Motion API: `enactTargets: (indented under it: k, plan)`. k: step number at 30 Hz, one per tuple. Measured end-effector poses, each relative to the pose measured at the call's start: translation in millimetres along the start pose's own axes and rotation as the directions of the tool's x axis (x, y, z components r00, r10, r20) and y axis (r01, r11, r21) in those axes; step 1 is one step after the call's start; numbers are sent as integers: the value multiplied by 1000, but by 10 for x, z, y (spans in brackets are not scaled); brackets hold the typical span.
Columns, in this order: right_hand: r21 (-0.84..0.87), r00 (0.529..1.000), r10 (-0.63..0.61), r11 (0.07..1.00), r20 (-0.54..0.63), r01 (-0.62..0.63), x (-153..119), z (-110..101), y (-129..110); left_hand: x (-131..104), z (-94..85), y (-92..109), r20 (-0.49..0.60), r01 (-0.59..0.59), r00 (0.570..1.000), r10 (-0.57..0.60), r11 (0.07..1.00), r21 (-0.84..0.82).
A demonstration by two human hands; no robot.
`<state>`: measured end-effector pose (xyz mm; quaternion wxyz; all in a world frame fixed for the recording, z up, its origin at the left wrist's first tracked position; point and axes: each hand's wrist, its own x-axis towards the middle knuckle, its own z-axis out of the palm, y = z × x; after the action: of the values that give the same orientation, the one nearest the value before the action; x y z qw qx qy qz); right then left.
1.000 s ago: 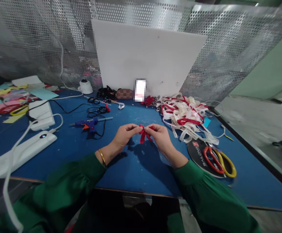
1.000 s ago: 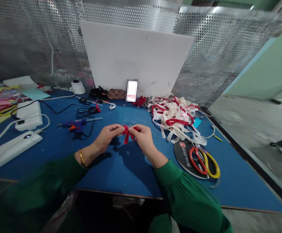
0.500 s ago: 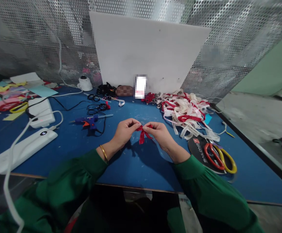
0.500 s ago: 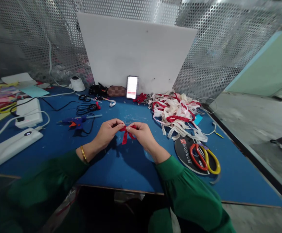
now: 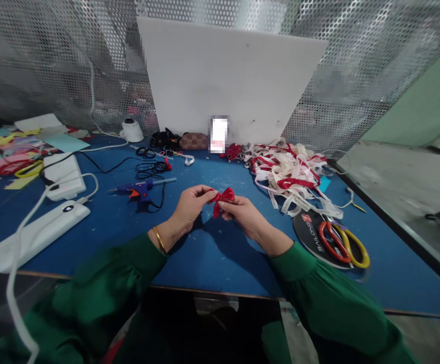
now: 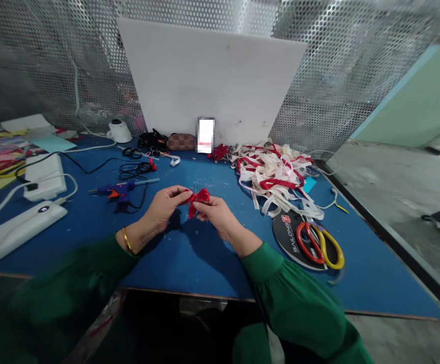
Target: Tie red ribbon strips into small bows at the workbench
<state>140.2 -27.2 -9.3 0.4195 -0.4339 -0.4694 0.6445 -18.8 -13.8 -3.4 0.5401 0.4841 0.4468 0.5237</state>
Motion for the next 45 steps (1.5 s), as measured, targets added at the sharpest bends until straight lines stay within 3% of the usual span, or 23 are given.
enactTargets:
  k: [4, 8, 15, 17, 20, 23, 28, 31, 37, 41, 45]
  plan:
    - [13, 999, 24, 1000, 48, -25, -35, 36, -27, -9, -5, -2, 2, 41, 999, -41, 999, -22]
    - [-26, 997, 39, 999, 65, -38, -53, 63, -41, -36, 5, 10, 89, 107, 990, -110, 993, 46]
    - [-243, 998, -15, 970, 68, 31, -5, 70, 62, -43, 9, -10, 6, 23, 1000, -24, 989, 144]
    - [-367, 994, -73, 925, 85, 100, -25, 78, 69, -31, 7, -27, 21, 45, 999, -47, 993, 112]
    - [-597, 967, -242, 765, 78, 240, -71, 94, 57, -14, 15, -57, 53, 92, 994, -95, 994, 50]
    - [-706, 942, -332, 654, 55, 272, -85, 105, 50, -2, 33, -84, -6, 97, 995, -97, 995, 17]
    - [-455, 984, -152, 873, 92, 177, -17, 112, 91, 8, 42, -90, 20, 102, 995, -102, 995, 16]
    - [-338, 990, -103, 932, 94, 129, 11, 86, 76, 10, 14, -55, -18, 115, 993, -115, 993, 34]
    - [-294, 998, -49, 954, 46, 61, -26, 55, -41, 9, -30, 6, -74, 118, 990, -118, 993, -3]
    - [-287, 999, -14, 958, 47, 27, -3, 110, 56, 9, -19, -32, -35, 124, 992, -124, 992, 11]
    - [-448, 992, -121, 886, 18, 116, 34, 128, 193, 15, -14, -70, -4, 135, 991, -135, 990, 26]
